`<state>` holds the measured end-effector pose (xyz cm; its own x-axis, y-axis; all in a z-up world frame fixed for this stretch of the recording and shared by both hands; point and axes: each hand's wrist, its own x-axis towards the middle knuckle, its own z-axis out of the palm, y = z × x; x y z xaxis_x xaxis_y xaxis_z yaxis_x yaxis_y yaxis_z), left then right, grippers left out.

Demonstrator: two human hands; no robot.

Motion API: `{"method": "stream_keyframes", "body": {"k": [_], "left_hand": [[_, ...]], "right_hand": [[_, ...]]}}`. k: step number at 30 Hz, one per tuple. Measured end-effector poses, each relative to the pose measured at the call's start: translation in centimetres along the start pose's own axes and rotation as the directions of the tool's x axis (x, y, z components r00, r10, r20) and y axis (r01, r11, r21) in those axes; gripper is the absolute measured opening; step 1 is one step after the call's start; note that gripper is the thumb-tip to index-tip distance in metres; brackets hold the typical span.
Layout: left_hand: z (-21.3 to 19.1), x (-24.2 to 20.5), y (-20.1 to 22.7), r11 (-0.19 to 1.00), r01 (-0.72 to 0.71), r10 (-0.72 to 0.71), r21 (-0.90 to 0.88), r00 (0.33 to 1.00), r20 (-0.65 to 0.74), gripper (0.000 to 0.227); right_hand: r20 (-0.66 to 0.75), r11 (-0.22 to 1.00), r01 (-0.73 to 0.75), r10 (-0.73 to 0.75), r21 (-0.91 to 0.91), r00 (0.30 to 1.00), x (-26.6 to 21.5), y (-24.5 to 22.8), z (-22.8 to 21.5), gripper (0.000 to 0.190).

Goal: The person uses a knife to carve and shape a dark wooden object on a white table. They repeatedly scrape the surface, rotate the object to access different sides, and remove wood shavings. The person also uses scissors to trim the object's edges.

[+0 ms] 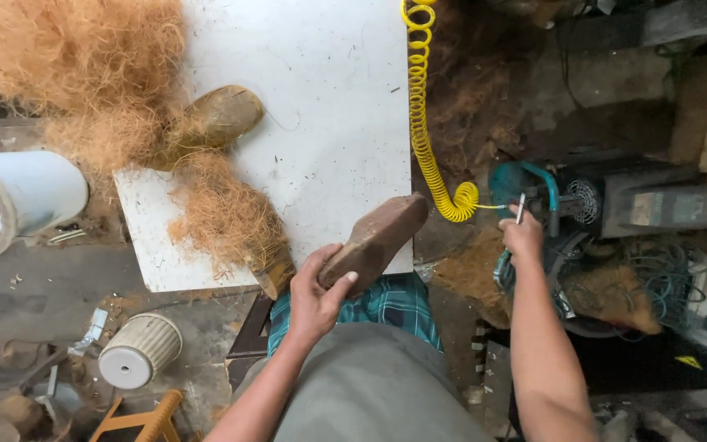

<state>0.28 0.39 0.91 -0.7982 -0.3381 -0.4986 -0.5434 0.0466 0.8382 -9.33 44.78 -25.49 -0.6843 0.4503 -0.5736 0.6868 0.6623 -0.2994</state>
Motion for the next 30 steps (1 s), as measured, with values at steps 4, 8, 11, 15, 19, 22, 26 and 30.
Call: {"method": "stream_keyframes", "body": {"k": [4,8,11,15,19,22,26,30], "left_hand": [[0.1,-0.4,1.1,0.985,-0.146,0.142,0.088,0.989,0.045,0.049],[0.0,-0.7,0.8,0.972,-0.206,0.202,0.114,0.978,0.046,0.048],[-0.1,-0.6,1.2,0.955,-0.253,0.248,0.157,0.967,0.052,0.046],[-0.3,-0.4,0.9,0.885,-0.377,0.368,0.275,0.926,0.086,0.045],[-0.3,0.2,1.5,0.734,-0.572,0.591,0.366,0.803,0.071,0.045],[-0.1,1.0,0.2,0.627,-0.639,0.668,0.447,0.736,0.114,0.041],[-0.1,1.3,-1.0,0.623,-0.642,0.674,0.447,0.731,0.109,0.038],[-1.2,0.7,-2.7,0.633,-0.650,0.659,0.421,0.738,0.148,0.038]], "right_hand": [[0.464,0.770,-0.414,0.175,0.485,0.869,-8.6,-6.1,-2.9,0.058],[0.627,0.647,-0.586,0.207,0.488,0.751,-17.9,-9.9,-3.2,0.053],[0.716,0.629,-0.649,0.203,0.427,0.668,-21.8,-7.2,-1.3,0.028],[0.668,0.594,-0.560,0.051,0.577,0.742,-24.9,-1.8,1.3,0.038],[0.551,0.637,-0.391,-0.063,0.664,0.832,-29.6,-8.4,-2.0,0.053],[0.325,0.930,0.008,-0.136,0.367,0.936,-28.3,-12.1,-2.6,0.050],[0.217,0.884,0.307,-0.396,0.352,0.892,-30.1,-20.1,-3.2,0.045],[0.059,0.633,0.755,-0.772,0.172,0.633,-27.6,-19.9,-0.7,0.038]]}}
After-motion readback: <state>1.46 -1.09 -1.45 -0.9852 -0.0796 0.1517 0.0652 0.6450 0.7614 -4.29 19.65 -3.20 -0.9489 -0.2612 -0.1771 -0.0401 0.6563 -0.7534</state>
